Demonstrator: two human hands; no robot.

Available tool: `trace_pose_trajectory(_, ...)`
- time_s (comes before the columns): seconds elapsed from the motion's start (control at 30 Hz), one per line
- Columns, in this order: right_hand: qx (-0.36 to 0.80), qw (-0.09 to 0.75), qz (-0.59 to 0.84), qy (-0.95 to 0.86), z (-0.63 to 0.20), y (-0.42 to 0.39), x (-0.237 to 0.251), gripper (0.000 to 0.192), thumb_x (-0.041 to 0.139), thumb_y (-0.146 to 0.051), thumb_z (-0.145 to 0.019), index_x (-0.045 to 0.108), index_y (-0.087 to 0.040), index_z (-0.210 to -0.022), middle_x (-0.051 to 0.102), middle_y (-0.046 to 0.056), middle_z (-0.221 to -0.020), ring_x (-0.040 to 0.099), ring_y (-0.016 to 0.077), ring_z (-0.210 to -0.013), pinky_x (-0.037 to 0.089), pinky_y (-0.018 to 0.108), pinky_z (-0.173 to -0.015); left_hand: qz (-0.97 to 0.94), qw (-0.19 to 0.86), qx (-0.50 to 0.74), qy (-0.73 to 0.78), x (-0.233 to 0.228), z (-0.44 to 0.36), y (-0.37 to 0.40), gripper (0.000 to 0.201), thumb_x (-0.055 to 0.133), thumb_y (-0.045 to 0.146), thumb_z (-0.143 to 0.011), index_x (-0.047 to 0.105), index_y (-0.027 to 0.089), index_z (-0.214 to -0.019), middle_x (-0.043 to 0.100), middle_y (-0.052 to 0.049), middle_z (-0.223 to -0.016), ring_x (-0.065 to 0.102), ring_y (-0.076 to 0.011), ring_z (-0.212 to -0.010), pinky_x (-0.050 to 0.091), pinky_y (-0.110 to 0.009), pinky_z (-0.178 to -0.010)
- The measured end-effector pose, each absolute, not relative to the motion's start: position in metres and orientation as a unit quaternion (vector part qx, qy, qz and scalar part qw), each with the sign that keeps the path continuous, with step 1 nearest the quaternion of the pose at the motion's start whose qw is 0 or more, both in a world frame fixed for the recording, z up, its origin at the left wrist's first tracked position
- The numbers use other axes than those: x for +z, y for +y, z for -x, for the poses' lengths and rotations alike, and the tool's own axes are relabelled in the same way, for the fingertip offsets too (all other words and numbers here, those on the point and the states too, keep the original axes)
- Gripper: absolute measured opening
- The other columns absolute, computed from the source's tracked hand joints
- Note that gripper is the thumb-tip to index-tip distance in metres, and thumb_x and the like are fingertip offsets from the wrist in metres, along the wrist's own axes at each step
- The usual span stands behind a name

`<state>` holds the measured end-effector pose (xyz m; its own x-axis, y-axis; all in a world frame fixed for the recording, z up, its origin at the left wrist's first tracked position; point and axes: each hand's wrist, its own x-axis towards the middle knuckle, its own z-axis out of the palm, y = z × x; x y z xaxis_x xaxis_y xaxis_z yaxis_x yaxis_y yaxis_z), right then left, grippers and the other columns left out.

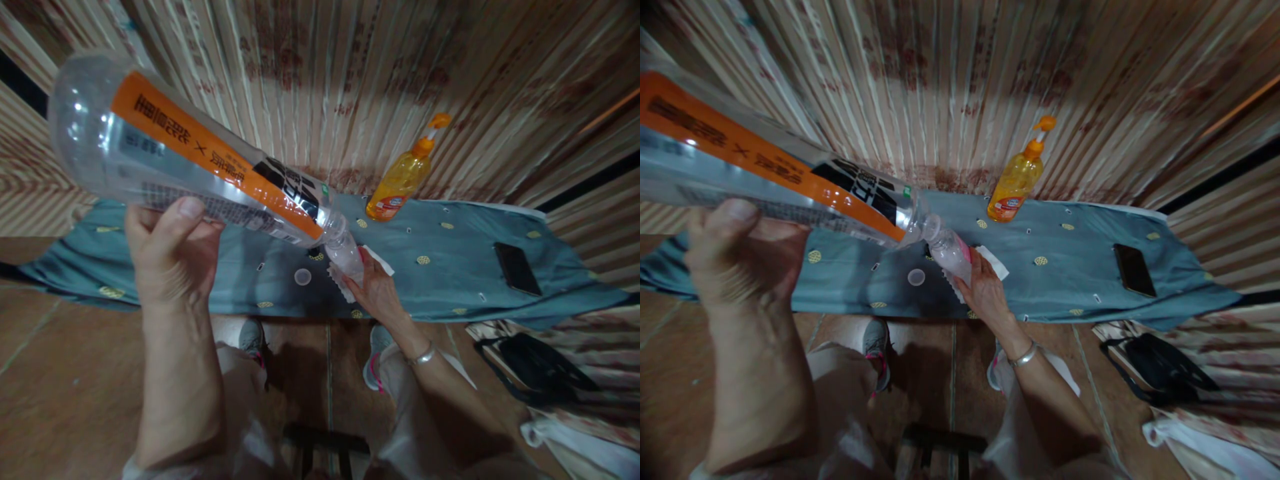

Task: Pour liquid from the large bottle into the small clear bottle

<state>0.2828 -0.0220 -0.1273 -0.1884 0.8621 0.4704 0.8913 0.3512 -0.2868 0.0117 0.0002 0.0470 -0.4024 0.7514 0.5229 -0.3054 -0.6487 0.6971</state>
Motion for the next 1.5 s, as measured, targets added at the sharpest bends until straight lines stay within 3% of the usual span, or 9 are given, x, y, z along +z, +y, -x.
trace_pose_trajectory(0.27, -0.027, 0.288, 0.564, -0.773, -0.2828, -0.0216, -0.1276, 0.071, 0.050, -0.052, -0.100, 0.036, -0.006, -0.151, 0.062, 0.028, -0.137, 0.064, 0.0362, -0.124, 0.056, 0.055, -0.102, -0.435, 0.352, 0.787, 0.260, 0.0381, -0.0078, 0.0013, 0.070, 0.087, 0.030, -0.052, 0.062, 0.032, -0.118, 0.073, -0.003, -0.091, 0.072, -0.0330, -0.100, 0.058, -0.058, -0.092)
trace_pose_trajectory(0.9, -0.027, 0.297, 0.567, -0.768, -0.2818, -0.0224, -0.1272, 0.069, 0.051, -0.053, -0.100, 0.037, -0.007, -0.150, 0.063, 0.027, -0.134, 0.065, 0.0355, -0.123, 0.057, 0.054, -0.100, -0.450, 0.350, 0.776, 0.271, 0.0401, -0.0081, 0.0002, 0.069, 0.085, 0.033, -0.055, 0.063, 0.032, -0.120, 0.072, -0.004, -0.087, 0.072, -0.0354, -0.099, 0.057, -0.064, -0.090)
trace_pose_trajectory(1.27, -0.028, 0.296, 0.565, -0.770, -0.2818, -0.0224, -0.1269, 0.069, 0.049, -0.053, -0.100, 0.037, -0.005, -0.149, 0.063, 0.028, -0.135, 0.065, 0.0360, -0.123, 0.057, 0.054, -0.099, -0.413, 0.359, 0.797, 0.257, 0.0398, -0.0084, -0.0002, 0.074, 0.086, 0.025, -0.050, 0.063, 0.032, -0.120, 0.070, -0.001, -0.079, 0.072, -0.0306, -0.086, 0.057, -0.063, -0.091)
trace_pose_trajectory(1.5, -0.025, 0.293, 0.570, -0.768, -0.2815, -0.0223, -0.1272, 0.069, 0.050, -0.053, -0.100, 0.037, -0.007, -0.150, 0.063, 0.027, -0.135, 0.065, 0.0351, -0.123, 0.057, 0.054, -0.100, -0.450, 0.352, 0.777, 0.265, 0.0394, -0.0068, 0.0008, 0.071, 0.087, 0.032, -0.053, 0.063, 0.034, -0.120, 0.072, -0.004, -0.089, 0.071, -0.0378, -0.104, 0.056, -0.066, -0.090)
